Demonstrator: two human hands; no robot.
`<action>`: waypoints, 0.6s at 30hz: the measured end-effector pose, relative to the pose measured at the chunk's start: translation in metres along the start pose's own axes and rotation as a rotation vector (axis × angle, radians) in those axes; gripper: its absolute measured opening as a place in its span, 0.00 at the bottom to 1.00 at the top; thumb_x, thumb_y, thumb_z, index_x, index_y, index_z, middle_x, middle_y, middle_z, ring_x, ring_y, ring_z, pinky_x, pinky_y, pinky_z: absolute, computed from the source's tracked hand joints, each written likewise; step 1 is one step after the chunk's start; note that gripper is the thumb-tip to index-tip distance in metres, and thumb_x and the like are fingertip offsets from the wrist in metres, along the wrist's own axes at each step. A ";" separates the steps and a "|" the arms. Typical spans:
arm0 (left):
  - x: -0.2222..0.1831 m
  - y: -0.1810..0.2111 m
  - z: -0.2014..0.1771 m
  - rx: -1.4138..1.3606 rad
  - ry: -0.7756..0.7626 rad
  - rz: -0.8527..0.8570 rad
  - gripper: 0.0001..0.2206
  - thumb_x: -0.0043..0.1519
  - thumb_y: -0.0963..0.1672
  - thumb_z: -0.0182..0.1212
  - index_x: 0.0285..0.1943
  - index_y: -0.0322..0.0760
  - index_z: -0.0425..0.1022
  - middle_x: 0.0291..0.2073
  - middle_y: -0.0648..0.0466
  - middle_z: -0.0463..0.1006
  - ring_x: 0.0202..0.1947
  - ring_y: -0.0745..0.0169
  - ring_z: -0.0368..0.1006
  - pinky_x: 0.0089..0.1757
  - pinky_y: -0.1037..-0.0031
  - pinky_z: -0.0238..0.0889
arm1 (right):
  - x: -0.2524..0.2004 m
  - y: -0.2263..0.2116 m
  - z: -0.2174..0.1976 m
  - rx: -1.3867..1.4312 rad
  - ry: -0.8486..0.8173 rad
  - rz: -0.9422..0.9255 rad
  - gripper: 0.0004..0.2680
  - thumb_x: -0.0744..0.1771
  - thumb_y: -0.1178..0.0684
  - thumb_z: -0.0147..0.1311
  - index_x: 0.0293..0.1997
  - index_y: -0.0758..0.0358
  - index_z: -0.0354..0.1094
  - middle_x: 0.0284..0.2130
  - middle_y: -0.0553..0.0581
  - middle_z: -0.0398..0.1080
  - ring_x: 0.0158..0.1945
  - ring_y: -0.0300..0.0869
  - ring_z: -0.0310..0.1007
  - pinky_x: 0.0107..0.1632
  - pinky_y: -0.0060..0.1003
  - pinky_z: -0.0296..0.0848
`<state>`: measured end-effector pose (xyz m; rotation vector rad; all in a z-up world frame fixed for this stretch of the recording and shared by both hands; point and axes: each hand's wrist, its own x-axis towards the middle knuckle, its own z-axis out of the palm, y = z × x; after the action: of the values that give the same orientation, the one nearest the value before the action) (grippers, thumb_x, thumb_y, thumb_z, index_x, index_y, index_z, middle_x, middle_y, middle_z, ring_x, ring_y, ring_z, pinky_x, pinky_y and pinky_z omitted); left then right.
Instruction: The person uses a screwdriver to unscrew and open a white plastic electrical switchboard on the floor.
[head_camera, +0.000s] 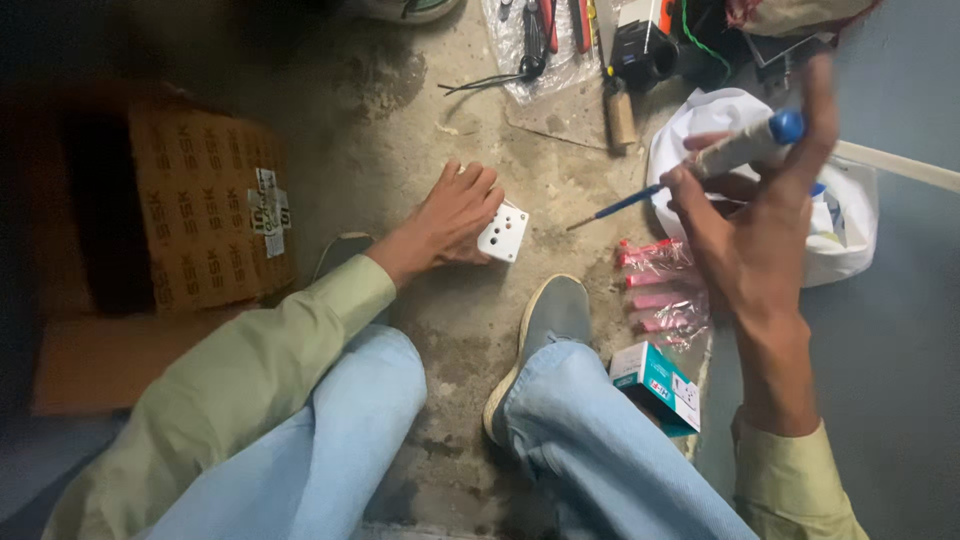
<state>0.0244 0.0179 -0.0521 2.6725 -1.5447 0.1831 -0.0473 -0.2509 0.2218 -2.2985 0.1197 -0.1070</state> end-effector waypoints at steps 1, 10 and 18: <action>-0.001 0.001 -0.001 -0.001 0.000 -0.002 0.40 0.45 0.73 0.67 0.43 0.45 0.69 0.44 0.49 0.70 0.46 0.50 0.65 0.48 0.58 0.57 | -0.001 -0.002 0.004 0.000 -0.002 -0.001 0.38 0.80 0.68 0.64 0.88 0.33 0.29 0.61 0.69 0.80 0.57 0.51 0.87 0.58 0.43 0.92; 0.005 0.010 0.003 -0.111 -0.051 -0.104 0.38 0.47 0.70 0.73 0.48 0.46 0.73 0.40 0.48 0.79 0.40 0.48 0.75 0.49 0.59 0.61 | 0.003 -0.029 0.031 0.049 0.042 -0.204 0.22 0.76 0.68 0.61 0.64 0.56 0.42 0.50 0.73 0.75 0.44 0.52 0.82 0.46 0.40 0.84; 0.002 0.015 -0.004 -0.071 -0.023 -0.120 0.34 0.49 0.66 0.74 0.46 0.45 0.70 0.40 0.50 0.75 0.40 0.51 0.72 0.47 0.62 0.59 | -0.005 -0.031 0.033 -0.054 0.071 -0.209 0.22 0.73 0.70 0.62 0.59 0.61 0.40 0.45 0.72 0.75 0.44 0.54 0.79 0.46 0.41 0.83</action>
<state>0.0121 0.0091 -0.0483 2.7100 -1.3643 0.0903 -0.0465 -0.2051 0.2226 -2.3566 -0.0821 -0.2963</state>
